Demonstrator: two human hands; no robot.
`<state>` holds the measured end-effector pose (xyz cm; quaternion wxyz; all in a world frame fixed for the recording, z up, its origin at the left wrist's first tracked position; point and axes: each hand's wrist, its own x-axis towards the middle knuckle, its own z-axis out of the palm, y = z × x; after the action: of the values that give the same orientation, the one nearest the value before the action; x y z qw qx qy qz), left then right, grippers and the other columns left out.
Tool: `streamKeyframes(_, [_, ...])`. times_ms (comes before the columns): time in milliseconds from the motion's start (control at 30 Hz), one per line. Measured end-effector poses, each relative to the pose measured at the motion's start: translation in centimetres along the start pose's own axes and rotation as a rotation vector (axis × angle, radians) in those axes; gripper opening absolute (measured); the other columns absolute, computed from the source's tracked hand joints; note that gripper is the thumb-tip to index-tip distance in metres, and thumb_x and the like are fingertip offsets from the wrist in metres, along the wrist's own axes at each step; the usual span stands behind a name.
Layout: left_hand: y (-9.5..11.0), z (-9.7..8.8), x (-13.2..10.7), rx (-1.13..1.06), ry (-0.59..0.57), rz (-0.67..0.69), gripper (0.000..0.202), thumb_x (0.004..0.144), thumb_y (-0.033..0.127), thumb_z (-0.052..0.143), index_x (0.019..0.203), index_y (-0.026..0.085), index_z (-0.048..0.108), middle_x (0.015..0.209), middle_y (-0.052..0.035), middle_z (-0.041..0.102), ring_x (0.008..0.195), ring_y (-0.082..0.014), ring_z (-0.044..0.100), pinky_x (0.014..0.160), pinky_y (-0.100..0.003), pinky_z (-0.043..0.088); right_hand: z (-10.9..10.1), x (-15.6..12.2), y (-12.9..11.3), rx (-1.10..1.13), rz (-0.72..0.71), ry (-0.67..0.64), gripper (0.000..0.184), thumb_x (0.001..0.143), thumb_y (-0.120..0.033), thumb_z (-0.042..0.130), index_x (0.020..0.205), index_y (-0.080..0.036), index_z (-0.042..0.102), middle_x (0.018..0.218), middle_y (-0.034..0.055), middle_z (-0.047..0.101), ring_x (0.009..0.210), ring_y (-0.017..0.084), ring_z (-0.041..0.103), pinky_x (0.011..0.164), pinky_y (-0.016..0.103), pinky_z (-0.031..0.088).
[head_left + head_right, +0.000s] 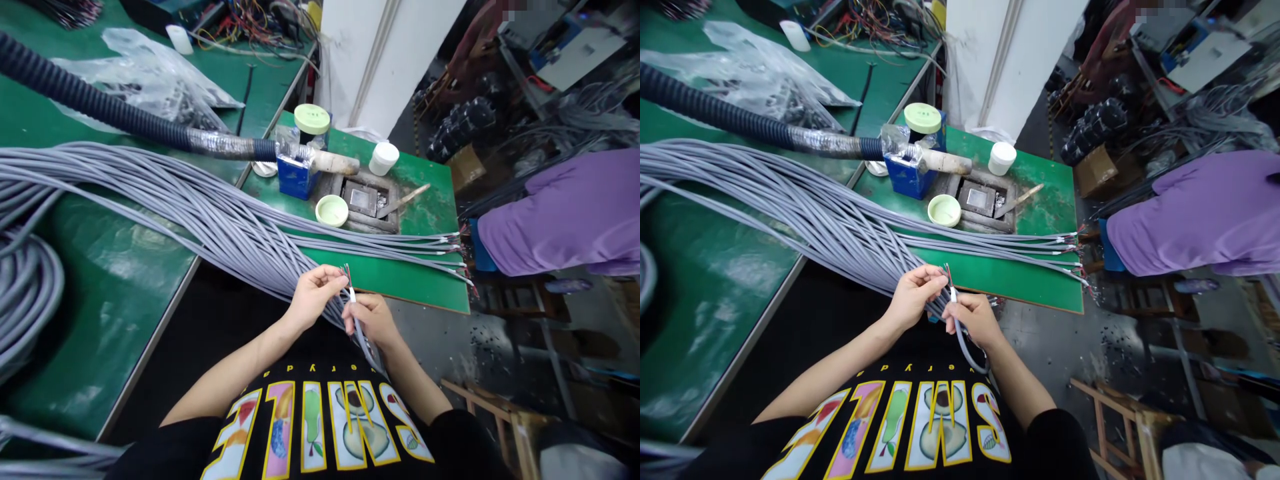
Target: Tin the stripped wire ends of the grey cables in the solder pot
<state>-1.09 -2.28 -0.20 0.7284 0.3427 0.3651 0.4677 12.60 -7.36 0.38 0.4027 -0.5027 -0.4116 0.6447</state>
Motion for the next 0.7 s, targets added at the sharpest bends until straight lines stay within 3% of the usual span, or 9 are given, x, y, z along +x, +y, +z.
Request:
streamKeyframes(133, [0.1, 0.2, -0.4, 0.006, 0.026, 0.032, 0.03, 0.063, 0.039, 0.078, 0.07, 0.015, 0.062, 0.054, 0.0029, 0.059, 0.047, -0.0065, 0.051, 0.046, -0.019, 0.04, 0.1, 0.9, -0.3, 0.248, 0.096, -0.129, 0.032, 0.072, -0.048, 0.065, 0.078, -0.017, 0.058, 0.046, -0.0024, 0.061, 0.034, 0.011, 0.051, 0.037, 0.021, 0.042])
streamKeyframes(367, [0.1, 0.5, -0.6, 0.065, 0.162, 0.125, 0.026, 0.062, 0.036, 0.078, 0.067, 0.016, 0.062, 0.058, 0.0026, 0.062, 0.047, -0.0058, 0.051, 0.048, -0.019, 0.042, 1.4, 1.9, -1.4, 0.137, -0.1, 0.121, 0.017, 0.077, -0.031, 0.062, 0.073, -0.019, 0.053, 0.049, -0.0056, 0.06, 0.037, 0.008, 0.053, 0.041, 0.018, 0.041])
streamKeyframes(500, [-0.2, 0.6, -0.3, 0.069, 0.173, 0.14, 0.025, 0.062, 0.035, 0.077, 0.065, 0.016, 0.062, 0.057, 0.0028, 0.06, 0.045, -0.0057, 0.049, 0.046, -0.019, 0.041, 1.4, 2.0, -1.3, 0.004, -0.199, 0.179, 0.009, 0.081, -0.026, 0.058, 0.078, -0.019, 0.055, 0.052, -0.0065, 0.06, 0.04, 0.008, 0.054, 0.046, 0.02, 0.043])
streamKeyframes(700, [-0.2, 0.4, -0.2, 0.133, 0.174, 0.166, 0.024, 0.063, 0.034, 0.077, 0.065, 0.015, 0.062, 0.057, 0.0033, 0.059, 0.046, -0.0056, 0.047, 0.046, -0.019, 0.039, 1.1, 2.4, -1.5, -0.038, -0.22, 0.203, 0.011, 0.082, -0.027, 0.058, 0.076, -0.019, 0.055, 0.045, -0.0084, 0.055, 0.037, 0.007, 0.051, 0.047, 0.02, 0.038])
